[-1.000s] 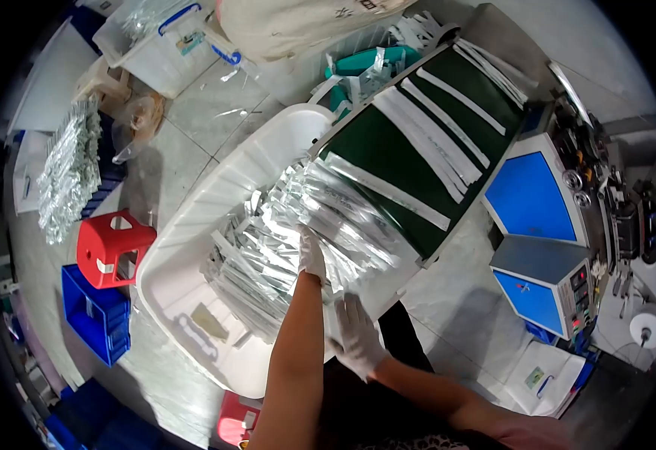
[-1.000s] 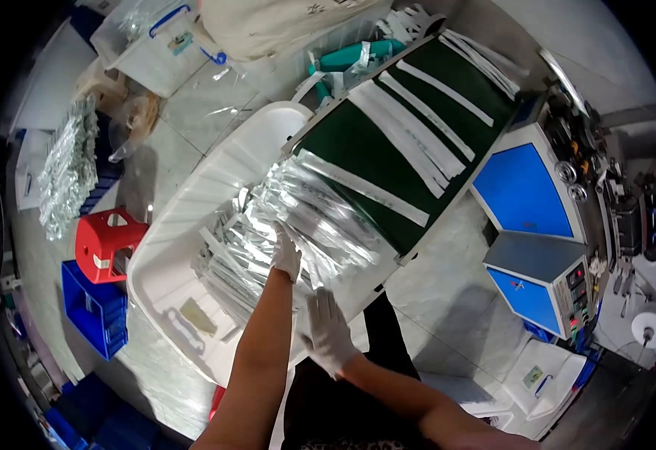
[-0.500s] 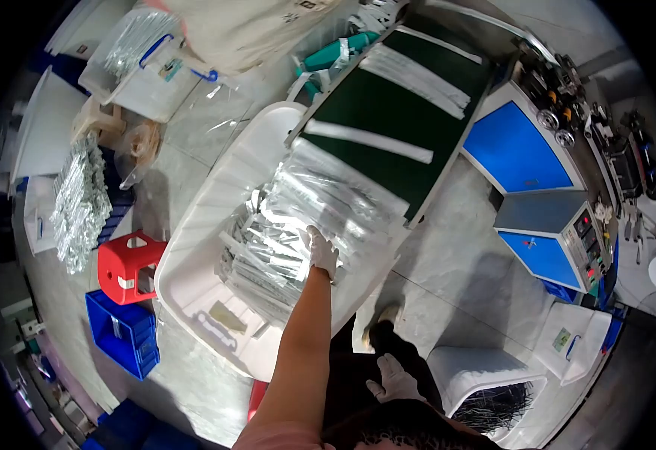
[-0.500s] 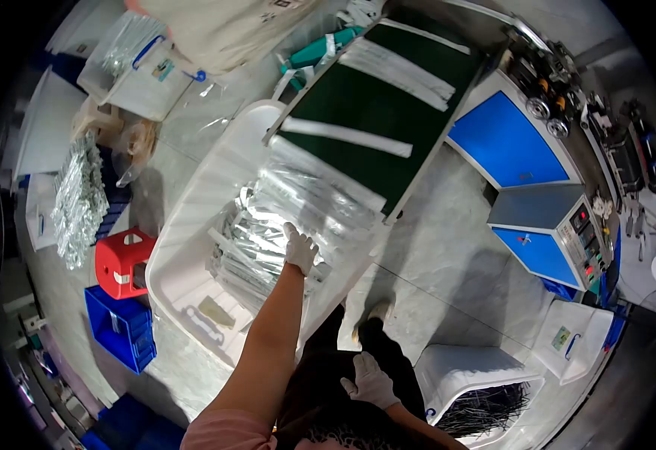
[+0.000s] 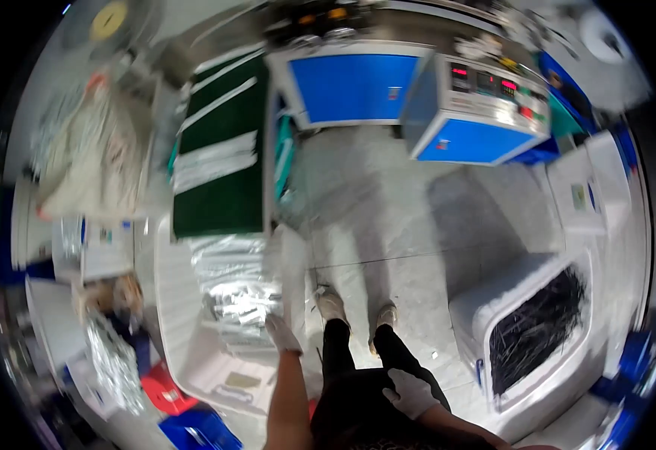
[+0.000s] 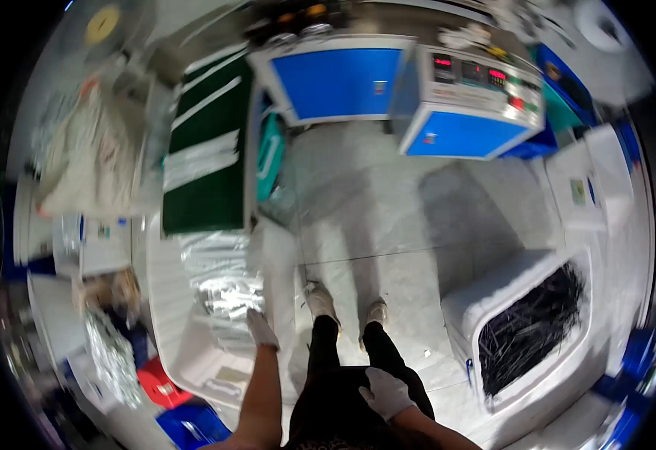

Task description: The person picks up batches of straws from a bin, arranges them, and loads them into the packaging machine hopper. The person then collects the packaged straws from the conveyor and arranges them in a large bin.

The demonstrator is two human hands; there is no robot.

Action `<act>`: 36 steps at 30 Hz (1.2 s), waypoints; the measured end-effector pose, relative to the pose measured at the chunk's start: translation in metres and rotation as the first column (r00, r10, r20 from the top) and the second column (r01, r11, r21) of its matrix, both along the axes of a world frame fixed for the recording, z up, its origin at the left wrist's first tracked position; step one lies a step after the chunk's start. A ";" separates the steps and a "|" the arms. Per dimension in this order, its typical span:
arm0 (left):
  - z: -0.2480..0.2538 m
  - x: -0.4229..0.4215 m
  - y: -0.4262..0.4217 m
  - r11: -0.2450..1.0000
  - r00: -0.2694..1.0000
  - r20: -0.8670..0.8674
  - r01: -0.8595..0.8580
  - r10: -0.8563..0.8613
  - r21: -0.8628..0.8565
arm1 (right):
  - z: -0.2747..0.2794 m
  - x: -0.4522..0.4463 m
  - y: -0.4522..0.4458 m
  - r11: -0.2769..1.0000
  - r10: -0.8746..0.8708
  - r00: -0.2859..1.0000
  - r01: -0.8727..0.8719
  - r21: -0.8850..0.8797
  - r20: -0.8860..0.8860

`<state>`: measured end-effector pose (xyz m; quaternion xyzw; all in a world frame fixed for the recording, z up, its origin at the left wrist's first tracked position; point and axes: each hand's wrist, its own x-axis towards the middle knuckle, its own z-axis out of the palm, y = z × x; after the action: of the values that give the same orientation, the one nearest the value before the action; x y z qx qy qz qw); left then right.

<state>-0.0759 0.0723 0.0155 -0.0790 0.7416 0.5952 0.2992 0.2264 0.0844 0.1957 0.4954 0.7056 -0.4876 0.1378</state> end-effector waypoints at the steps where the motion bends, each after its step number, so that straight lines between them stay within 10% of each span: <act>1: -0.009 0.020 -0.012 0.981 0.975 -0.198 0.062 -0.099 -0.182 | 0.007 0.012 -0.009 0.995 -0.094 0.995 0.094 -0.016 0.036; 4: 0.056 0.079 0.015 0.805 0.821 -0.207 0.416 -0.532 -0.422 | 0.028 0.043 -0.031 0.968 -0.236 0.966 0.243 -0.066 0.104; 9: 0.044 0.134 0.028 0.462 0.453 -0.099 0.844 -0.886 -0.271 | 0.030 0.080 -0.074 0.890 -0.431 0.888 0.448 -0.089 0.163; 19: 0.039 0.323 0.013 -0.157 -0.162 -0.097 0.986 -0.982 -0.058 | 0.011 0.191 -0.155 0.357 -0.932 0.345 0.926 0.123 0.110; 28: 0.019 0.538 -0.067 -0.361 -0.348 0.196 0.932 -0.917 -0.036 | -0.081 0.388 -0.213 -0.003 -0.996 0.006 0.995 0.102 -0.092; 31: -0.028 0.591 -0.086 -0.079 -0.080 0.108 0.997 -0.991 0.011 | -0.131 0.447 -0.223 -0.209 -0.949 -0.176 0.972 0.107 -0.260; 34: -0.028 0.646 -0.076 -0.110 -0.060 0.255 0.976 -0.965 -0.189 | -0.164 0.512 -0.197 -0.179 -0.963 -0.147 0.975 0.129 -0.225; 36: -0.005 0.683 -0.076 -0.059 -0.060 -0.007 0.994 -0.998 -0.096 | -0.192 0.543 -0.170 -0.220 -0.945 -0.216 0.975 -0.010 -0.245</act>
<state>0.6066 -0.0041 0.0103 0.4981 0.5947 0.1704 0.6075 0.7696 -0.0857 0.0040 0.8272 0.1094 -0.3832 -0.3962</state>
